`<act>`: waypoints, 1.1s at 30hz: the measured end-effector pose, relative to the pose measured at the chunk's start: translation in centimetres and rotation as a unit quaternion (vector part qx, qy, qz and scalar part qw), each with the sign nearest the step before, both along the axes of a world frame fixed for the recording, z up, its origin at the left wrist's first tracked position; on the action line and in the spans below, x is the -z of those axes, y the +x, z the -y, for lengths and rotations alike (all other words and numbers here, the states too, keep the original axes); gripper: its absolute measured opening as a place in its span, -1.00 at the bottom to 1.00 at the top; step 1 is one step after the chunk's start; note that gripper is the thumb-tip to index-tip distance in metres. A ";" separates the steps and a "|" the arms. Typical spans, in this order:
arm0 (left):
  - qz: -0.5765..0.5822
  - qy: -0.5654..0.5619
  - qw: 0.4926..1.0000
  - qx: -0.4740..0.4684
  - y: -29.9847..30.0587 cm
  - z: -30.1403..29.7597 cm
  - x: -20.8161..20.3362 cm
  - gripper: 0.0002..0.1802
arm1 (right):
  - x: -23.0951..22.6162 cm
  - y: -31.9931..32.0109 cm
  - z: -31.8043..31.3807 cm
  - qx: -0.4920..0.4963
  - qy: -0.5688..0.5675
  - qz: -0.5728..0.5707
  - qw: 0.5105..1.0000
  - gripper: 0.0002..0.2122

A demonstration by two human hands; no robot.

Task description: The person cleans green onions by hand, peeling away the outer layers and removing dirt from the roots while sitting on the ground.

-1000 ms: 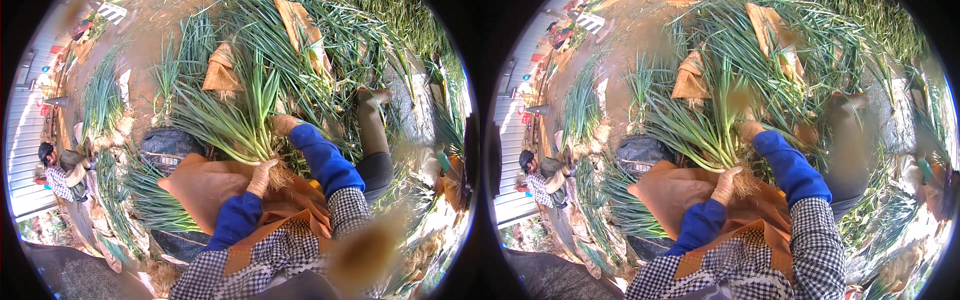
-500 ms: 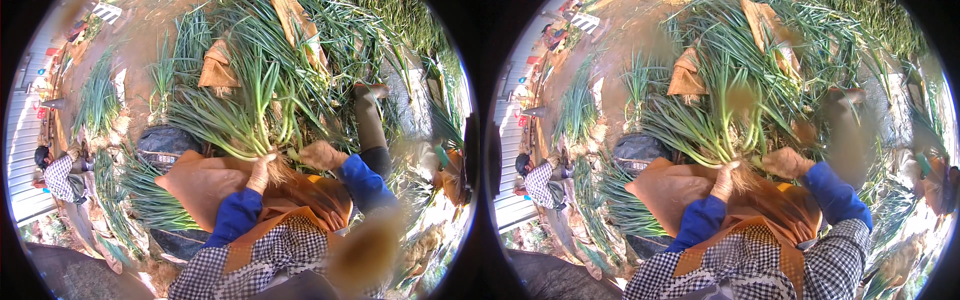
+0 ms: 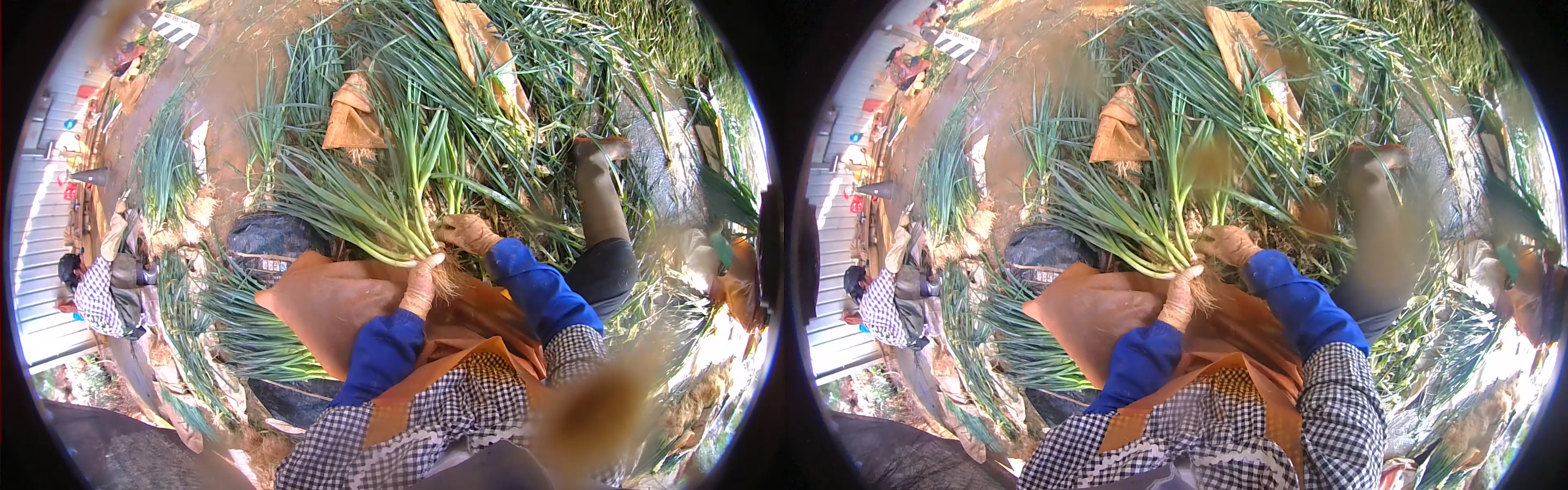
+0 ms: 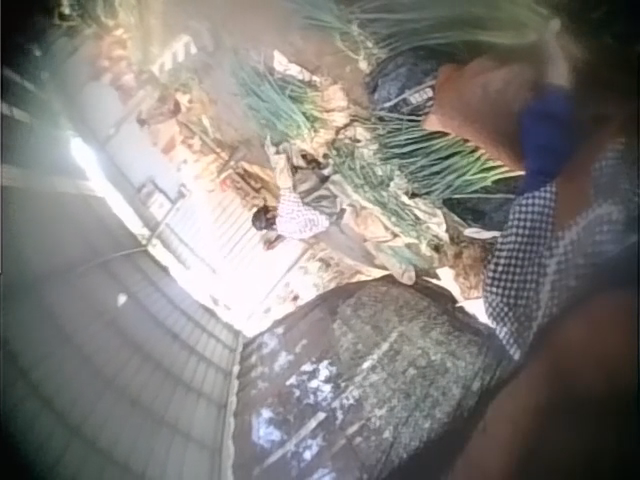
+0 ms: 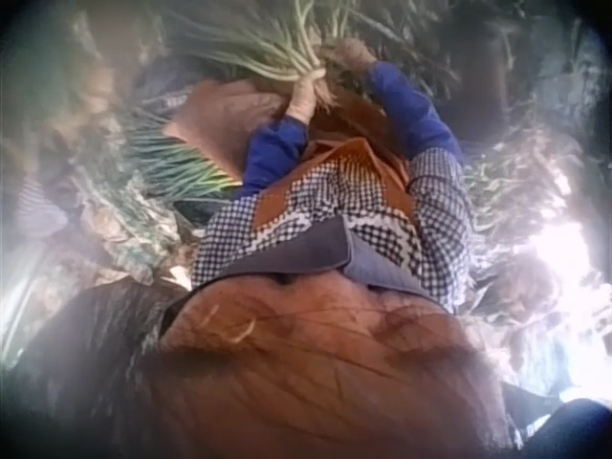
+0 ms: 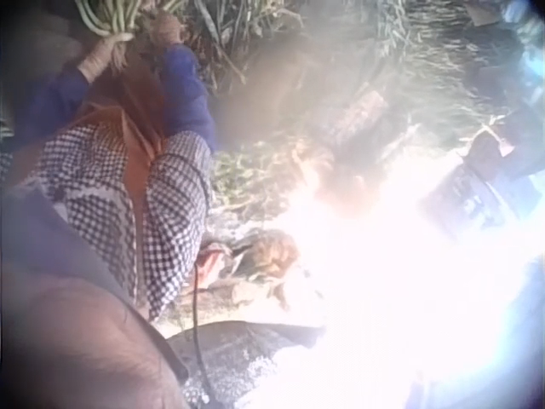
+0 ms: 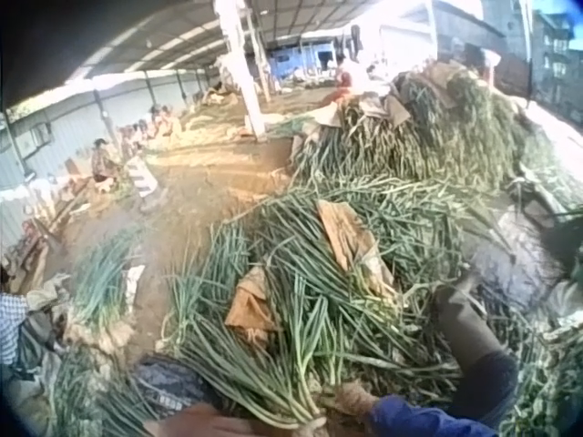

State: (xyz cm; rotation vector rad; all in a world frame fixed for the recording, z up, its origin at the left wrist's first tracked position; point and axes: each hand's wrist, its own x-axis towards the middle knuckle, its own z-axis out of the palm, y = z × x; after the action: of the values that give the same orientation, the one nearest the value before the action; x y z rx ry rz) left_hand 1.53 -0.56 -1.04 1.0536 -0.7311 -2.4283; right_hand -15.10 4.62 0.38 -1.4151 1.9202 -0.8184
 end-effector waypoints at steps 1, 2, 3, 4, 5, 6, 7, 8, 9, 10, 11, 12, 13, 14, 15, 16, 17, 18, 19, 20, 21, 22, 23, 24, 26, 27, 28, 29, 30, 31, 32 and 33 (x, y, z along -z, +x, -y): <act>0.003 -0.002 1.000 0.000 0.1 0.2 -0.1 -0.73 | 1.6 0.7 0.2 -0.042 -0.068 -0.268 0.960 -0.78; 0.017 0.011 0.999 -0.028 0.7 0.6 -0.3 -0.72 | -1.1 2.8 1.1 0.105 0.037 0.041 0.993 -0.81; 0.025 0.034 0.998 -0.039 0.2 -0.2 -1.2 -0.72 | -0.5 3.5 0.0 0.109 -0.036 0.070 0.991 -0.82; -0.024 0.081 0.996 -0.034 -0.6 -0.3 -2.1 -0.73 | 0.1 4.1 -1.1 0.113 -0.108 0.099 0.983 -0.83; -0.042 0.087 0.995 -0.016 -0.1 0.1 -1.6 -0.73 | -0.4 4.2 -2.7 0.101 -0.069 0.476 0.871 -0.85; -0.056 0.093 0.994 -0.004 0.8 0.6 -0.5 -0.73 | -6.1 4.1 -3.6 -0.035 -0.062 0.590 0.804 -0.85; -0.102 0.159 0.982 -0.014 1.5 1.0 0.6 -0.73 | -6.3 3.2 -4.4 -0.115 0.084 0.597 0.790 -0.83; -0.045 0.141 0.989 -0.030 0.5 0.4 -0.3 -0.73 | -6.2 1.4 -5.9 -0.175 0.225 0.583 0.761 -0.80; -0.063 0.149 0.986 -0.034 0.1 0.2 -0.6 -0.73 | -6.0 0.3 -5.8 -0.168 0.226 0.581 0.764 -0.80; -0.081 0.156 0.984 -0.040 -0.3 0.0 -0.8 -0.72 | -5.2 -0.8 -5.4 -0.126 0.353 0.272 0.886 -0.72; -0.078 0.167 0.982 -0.046 -0.4 0.1 -1.1 -0.71 | -3.6 -1.3 -5.2 -0.068 0.437 -0.070 0.894 -0.61; -0.102 0.177 0.978 -0.046 -0.4 0.2 -1.8 -0.70 | -2.2 -0.9 -4.2 0.034 0.288 0.035 0.956 -0.54; -0.102 0.165 0.979 -0.055 -0.5 0.3 -2.0 -0.69 | -1.1 -0.4 -3.2 0.087 0.119 0.138 0.979 -0.42; -0.097 0.155 0.981 -0.065 -0.3 0.4 -2.0 -0.68 | 0.3 0.1 -1.8 0.114 0.078 0.304 0.943 -0.41; -0.096 0.155 0.981 -0.065 -0.4 0.2 -2.3 -0.68 | 1.6 1.3 -1.0 0.105 -0.066 0.385 0.914 -0.44; -0.092 0.181 0.978 -0.055 -0.6 0.2 -2.8 -0.68 | 2.8 2.2 -0.5 0.095 -0.211 0.455 0.860 -0.48; -0.087 0.202 0.974 -0.047 -0.5 0.7 -3.2 -0.67 | 4.1 2.3 -0.6 0.056 -0.160 0.339 0.925 -0.55; -0.084 0.197 0.976 -0.046 -0.3 1.3 -3.1 -0.67 | 5.0 2.5 -0.9 0.018 -0.106 0.217 0.970 -0.61; -0.091 0.188 0.976 -0.065 1.5 2.3 -2.4 -0.67 | -0.9 4.0 0.3 0.055 0.026 0.139 0.988 -0.73; -0.107 0.193 0.974 -0.056 1.0 2.0 -2.3 -0.66 | -1.1 2.4 -0.8 -0.145 0.119 -0.116 0.975 -0.78; -0.092 0.192 0.976 -0.038 0.5 2.0 -4.1 -0.71 | -1.4 2.3 -2.0 -0.122 0.085 -0.038 0.988 -0.81; -0.088 0.180 0.978 -0.063 0.8 1.9 -3.0 -0.71 | -2.0 2.0 -4.3 -0.230 0.077 -0.067 0.968 -0.81; -0.103 0.189 0.976 -0.013 -1.0 1.1 -3.5 -0.71 | 6.8 0.8 -11.0 -0.226 0.250 -0.100 0.936 -0.77; -0.099 0.177 0.979 -0.002 0.3 1.9 -3.7 -0.71 | 5.1 0.1 -9.9 -0.267 0.359 -0.118 0.887 -0.64; -0.101 0.183 0.978 -0.020 0.5 1.7 -4.6 -0.72 | 1.8 -3.0 -7.7 -0.343 0.504 -0.187 0.771 -0.46; -0.096 0.180 0.978 -0.037 0.5 1.2 -3.8 -0.70 | -0.1 -3.0 -5.9 -0.112 0.416 0.085 0.899 -0.46; -0.090 0.177 0.979 -0.049 0.3 0.7 -3.3 -0.67 | -1.4 -2.9 -4.7 0.141 0.266 0.345 0.889 -0.46; -0.059 0.199 0.978 0.010 -0.9 0.1 -4.5 -0.67 | 2.7 -3.6 -5.1 0.218 0.152 0.455 0.850 -0.53; -0.053 0.186 0.980 0.046 -1.6 -0.1 -4.5 -0.69 | 6.7 -3.8 -4.7 0.276 0.028 0.549 0.788 -0.60; -0.028 0.091 0.994 0.055 -0.5 0.4 -3.7 -0.69 | 5.9 -2.5 -2.4 0.265 -0.009 0.546 0.794 -0.67; -0.002 -0.002 0.998 0.067 0.5 0.8 -3.3 -0.70 | 3.4 -1.0 -0.3 0.257 -0.045 0.542 0.799 -0.74; 0.013 0.023 0.996 0.079 1.0 1.4 -3.3 -0.73 | 0.6 -0.3 0.0 0.232 -0.050 0.498 0.834 -0.80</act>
State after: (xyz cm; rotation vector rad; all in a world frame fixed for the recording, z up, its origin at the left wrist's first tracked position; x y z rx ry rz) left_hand 2.49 -1.97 2.31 1.0850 -0.7992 -2.5808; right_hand -15.40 4.57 -0.18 -0.3323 1.3472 -1.5158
